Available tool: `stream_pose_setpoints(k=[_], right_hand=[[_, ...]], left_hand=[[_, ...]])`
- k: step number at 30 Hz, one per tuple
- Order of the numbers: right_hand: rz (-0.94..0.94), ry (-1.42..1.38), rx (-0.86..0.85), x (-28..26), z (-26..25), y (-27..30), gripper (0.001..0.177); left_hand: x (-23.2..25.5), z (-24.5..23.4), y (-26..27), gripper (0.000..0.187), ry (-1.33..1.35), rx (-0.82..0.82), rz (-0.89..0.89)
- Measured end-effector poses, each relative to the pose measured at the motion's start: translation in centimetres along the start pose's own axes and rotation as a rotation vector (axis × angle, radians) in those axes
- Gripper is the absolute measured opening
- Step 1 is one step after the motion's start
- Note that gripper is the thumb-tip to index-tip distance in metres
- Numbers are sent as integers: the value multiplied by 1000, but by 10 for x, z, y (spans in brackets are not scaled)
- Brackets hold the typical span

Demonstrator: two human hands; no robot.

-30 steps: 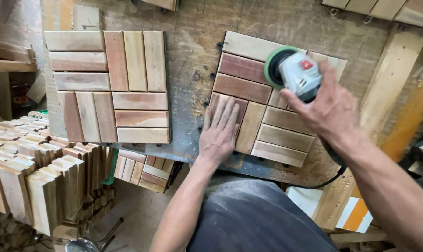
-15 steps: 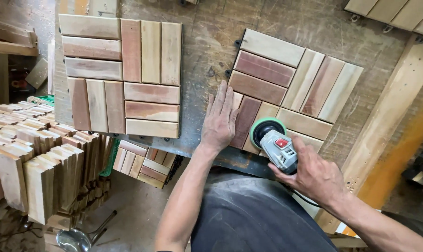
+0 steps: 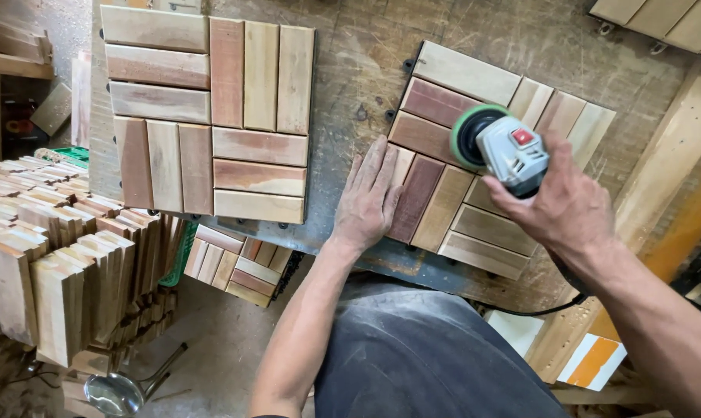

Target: The person uses a handheld orbital sander to smooth the surface of a wooden block composed of multiple smaller pieces arranged in a pattern. The person holds the block steady with one hand while moving the sander across the surface with the other hand.

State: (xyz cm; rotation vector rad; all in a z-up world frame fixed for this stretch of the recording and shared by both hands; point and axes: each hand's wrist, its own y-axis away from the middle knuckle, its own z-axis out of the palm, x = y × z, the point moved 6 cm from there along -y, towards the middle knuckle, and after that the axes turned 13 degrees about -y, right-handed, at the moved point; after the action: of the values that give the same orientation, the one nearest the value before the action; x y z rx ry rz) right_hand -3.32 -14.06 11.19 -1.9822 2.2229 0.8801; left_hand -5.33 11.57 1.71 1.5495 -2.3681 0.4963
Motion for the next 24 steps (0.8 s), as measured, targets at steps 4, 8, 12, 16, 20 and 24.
stream_pose_setpoints(k=[4,8,12,16,20,24], right_hand=[[-24,10,110,0,-12,-11,80],[22,-19,51,-2,-1,14,80],[-9,38,-29,0,35,57,90],[-44,61,-30,-2,56,92,92],[-119,186,-35,-6,72,112,107],[-247,192,-68,-13,77,115,112]], left_hand=[[2,0,7,79,-71,-83,33],[3,2,11,101,-76,-148,62],[-1,10,18,77,-21,-83,48],[1,7,17,66,-3,-25,44],[0,7,17,57,7,-24,34],[-4,6,18,57,59,-28,12]])
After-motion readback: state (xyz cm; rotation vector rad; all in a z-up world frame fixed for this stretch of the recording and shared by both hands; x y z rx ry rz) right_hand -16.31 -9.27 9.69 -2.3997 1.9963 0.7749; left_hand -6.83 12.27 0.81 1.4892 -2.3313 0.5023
